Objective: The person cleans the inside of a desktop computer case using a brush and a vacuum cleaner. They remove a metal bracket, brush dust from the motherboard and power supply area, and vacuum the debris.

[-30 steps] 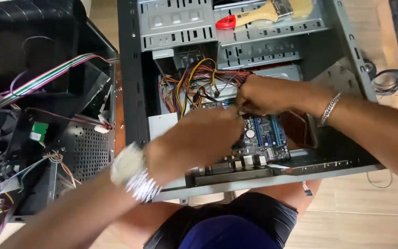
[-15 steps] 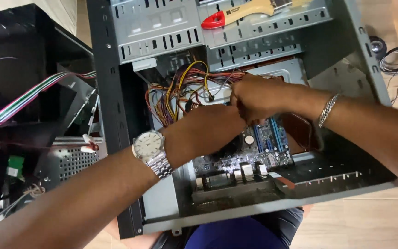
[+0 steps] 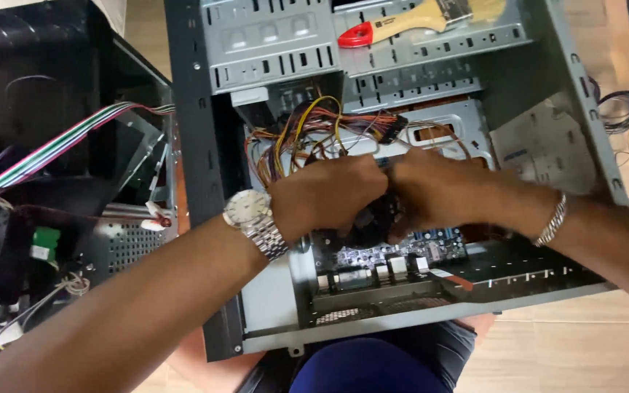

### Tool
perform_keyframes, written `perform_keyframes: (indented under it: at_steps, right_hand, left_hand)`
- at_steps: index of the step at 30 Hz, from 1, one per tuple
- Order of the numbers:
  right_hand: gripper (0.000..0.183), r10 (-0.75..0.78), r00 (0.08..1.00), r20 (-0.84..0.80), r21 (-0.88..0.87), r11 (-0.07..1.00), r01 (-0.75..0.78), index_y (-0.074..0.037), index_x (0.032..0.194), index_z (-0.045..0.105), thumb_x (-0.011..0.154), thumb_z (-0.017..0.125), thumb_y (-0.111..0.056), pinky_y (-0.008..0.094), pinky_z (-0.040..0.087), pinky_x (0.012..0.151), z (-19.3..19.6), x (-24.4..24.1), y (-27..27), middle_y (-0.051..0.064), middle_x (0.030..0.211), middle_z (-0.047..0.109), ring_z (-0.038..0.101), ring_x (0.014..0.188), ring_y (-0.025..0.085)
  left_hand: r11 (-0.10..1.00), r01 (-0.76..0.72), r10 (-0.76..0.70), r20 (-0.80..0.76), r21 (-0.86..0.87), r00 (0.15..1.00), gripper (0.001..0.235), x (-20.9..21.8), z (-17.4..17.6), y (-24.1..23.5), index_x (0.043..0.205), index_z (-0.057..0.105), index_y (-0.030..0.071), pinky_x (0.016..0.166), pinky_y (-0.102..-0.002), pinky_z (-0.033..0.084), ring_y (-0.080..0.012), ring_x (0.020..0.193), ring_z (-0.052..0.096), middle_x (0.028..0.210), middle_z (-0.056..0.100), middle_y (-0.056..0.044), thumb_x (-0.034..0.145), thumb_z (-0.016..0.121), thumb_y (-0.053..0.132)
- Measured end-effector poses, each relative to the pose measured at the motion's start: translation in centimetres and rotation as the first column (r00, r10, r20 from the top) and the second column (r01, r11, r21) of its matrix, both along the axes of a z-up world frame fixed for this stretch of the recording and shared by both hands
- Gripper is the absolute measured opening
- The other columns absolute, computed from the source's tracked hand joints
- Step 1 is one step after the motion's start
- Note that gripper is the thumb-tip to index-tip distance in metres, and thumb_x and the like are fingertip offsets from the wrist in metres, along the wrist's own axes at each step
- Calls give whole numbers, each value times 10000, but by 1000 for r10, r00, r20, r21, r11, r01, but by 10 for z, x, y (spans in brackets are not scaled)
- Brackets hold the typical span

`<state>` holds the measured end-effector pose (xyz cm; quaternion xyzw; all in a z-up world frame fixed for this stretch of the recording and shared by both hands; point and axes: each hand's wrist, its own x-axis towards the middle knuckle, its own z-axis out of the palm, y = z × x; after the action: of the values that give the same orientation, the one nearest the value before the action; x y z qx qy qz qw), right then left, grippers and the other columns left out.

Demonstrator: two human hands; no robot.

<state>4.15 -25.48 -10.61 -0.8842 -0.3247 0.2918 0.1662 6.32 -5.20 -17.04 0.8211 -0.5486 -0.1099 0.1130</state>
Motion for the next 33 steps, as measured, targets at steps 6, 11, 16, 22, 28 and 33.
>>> perform_keyframes:
  at_steps: [6, 11, 16, 22, 28, 33]
  right_hand:
    - [187, -46, 983, 177, -168, 983, 76, -118, 766, 909, 707, 988, -276, 433, 662, 609, -41, -20, -4, 127, 700, 837, 862, 741, 326]
    - [293, -132, 981, 140, -201, 967, 159, -14, 843, 890, 735, 997, -263, 458, 682, 644, -49, -32, -7, 208, 717, 832, 863, 783, 387]
    - [271, 5, 994, 110, -225, 974, 20, -33, 829, 887, 714, 1009, -245, 462, 726, 681, -68, -29, -19, 226, 756, 836, 864, 779, 427]
    - [234, 159, 973, 170, -160, 978, -132, -87, 797, 895, 715, 952, -298, 499, 687, 582, -59, -13, -19, 164, 711, 829, 860, 730, 403]
    - [458, 155, 957, 246, -158, 980, -118, -10, 842, 866, 714, 1020, -421, 550, 696, 598, -19, 2, 2, 240, 732, 807, 835, 744, 497]
    - [496, 184, 946, 268, -178, 974, -140, -3, 820, 851, 745, 991, -473, 577, 694, 631, -19, -6, 5, 241, 734, 808, 834, 744, 488]
  left_hand:
    - [963, -145, 182, -151, 226, 972, 405, -6, 20, -23, 1091, 793, 16, 921, -588, 646, -462, 1060, 771, 1042, 805, -176, 788, 1004, 182]
    - [998, -60, 58, -98, -15, 993, 296, 3, -9, -13, 867, 812, 122, 649, -484, 672, -379, 792, 814, 779, 802, -93, 702, 1057, 140]
    - [1000, -8, 6, -176, -11, 984, 423, -3, -12, -3, 868, 808, 87, 642, -473, 666, -401, 837, 798, 832, 798, -125, 585, 1109, 180]
    - [999, -46, 47, 87, -17, 995, 525, 11, -9, 2, 870, 760, 111, 686, -462, 644, -415, 930, 779, 900, 781, -121, 510, 1111, 259]
    - [935, -201, 325, 481, -292, 814, 335, -11, -2, 26, 617, 626, 173, 468, -443, 517, -402, 587, 726, 627, 683, -122, 832, 882, 168]
    - [986, -168, 130, 535, 22, 835, 360, -25, 12, 34, 545, 677, 183, 429, -400, 488, -279, 459, 625, 541, 661, -79, 824, 883, 87]
